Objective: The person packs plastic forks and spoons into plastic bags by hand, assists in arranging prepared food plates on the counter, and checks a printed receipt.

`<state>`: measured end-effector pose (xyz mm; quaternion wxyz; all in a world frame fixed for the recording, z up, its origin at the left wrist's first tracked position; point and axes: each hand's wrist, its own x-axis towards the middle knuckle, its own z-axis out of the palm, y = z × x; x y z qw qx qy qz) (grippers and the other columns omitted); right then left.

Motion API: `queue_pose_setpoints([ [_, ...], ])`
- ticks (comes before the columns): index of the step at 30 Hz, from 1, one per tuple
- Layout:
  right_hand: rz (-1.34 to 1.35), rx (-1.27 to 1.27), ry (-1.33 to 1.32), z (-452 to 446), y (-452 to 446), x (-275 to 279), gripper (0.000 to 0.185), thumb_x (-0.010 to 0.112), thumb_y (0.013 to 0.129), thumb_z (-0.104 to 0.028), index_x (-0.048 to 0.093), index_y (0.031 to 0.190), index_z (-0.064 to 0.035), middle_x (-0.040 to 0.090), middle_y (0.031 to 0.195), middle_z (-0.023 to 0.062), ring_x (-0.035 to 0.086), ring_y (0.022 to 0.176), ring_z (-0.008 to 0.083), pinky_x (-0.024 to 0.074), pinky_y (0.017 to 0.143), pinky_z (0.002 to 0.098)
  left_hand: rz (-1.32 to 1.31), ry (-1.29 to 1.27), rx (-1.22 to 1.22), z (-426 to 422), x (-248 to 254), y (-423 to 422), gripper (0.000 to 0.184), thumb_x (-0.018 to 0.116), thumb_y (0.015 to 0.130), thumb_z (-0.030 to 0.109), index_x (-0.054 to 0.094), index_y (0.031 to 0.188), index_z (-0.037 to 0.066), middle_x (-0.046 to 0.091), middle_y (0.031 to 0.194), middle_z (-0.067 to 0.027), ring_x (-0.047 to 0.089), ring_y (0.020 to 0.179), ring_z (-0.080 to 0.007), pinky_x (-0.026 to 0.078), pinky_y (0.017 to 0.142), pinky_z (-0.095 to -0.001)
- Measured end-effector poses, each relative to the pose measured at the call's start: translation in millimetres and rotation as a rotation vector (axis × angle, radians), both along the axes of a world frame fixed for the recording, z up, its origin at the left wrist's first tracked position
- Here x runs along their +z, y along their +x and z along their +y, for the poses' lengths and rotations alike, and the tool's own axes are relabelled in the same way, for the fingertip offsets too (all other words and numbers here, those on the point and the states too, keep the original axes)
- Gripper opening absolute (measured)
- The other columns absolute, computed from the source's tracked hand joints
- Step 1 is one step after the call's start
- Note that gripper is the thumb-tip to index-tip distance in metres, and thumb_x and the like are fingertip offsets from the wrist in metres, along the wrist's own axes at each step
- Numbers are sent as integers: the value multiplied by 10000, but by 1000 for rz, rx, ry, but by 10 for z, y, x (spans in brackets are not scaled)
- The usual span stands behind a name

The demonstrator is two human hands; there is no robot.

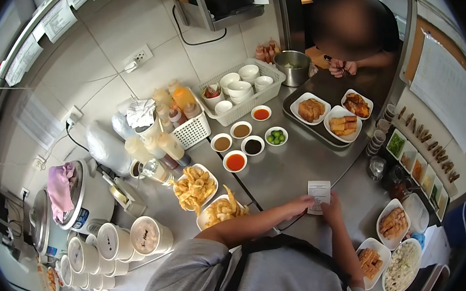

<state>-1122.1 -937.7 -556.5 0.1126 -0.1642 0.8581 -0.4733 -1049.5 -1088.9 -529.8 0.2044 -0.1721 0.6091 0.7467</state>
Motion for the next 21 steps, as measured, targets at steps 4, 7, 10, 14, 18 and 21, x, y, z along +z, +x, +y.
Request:
queue_pose_setpoints([
  [4,-26,42,-45,88,132,131,501,539,632,-42,379,1106,-14,521,987,171,506,934,278,388,806,342,348,-269,4,50,-363,-69,366,513,779,143,429,1112,18,499,1042,-80,480,920,-169,408,773,-296],
  [7,68,-100,111,136,277,95,546,538,695,-166,321,1186,-68,517,975,235,490,925,372,406,762,411,495,-820,-291,42,83,-94,345,587,651,123,532,983,48,566,886,-138,540,818,-222,432,721,-311],
  [10,1,-78,341,191,410,303,589,544,703,-198,254,1204,-93,555,836,236,540,769,379,421,671,452,589,-1205,-328,128,98,22,486,651,612,262,513,1067,164,402,1197,-66,318,1098,-321,261,878,-444],
  [14,52,-58,435,291,485,437,590,564,705,-219,261,1207,-154,543,947,178,543,816,332,432,685,409,587,-1257,-358,185,41,73,523,657,615,288,486,1106,235,319,1262,-48,237,1153,-342,216,902,-460],
  [18,105,-38,436,335,502,422,472,569,699,-194,391,1137,-185,487,1022,124,520,877,296,429,707,387,604,-1273,-334,211,67,112,532,663,613,302,483,1109,240,301,1267,-59,212,1172,-338,194,918,-447],
  [21,214,-57,503,317,501,448,348,567,688,-169,509,1029,-211,439,1083,96,434,1004,286,381,784,397,581,-1282,-329,238,91,106,540,666,611,307,480,1113,235,290,1267,-72,215,1167,-341,192,920,-445],
])
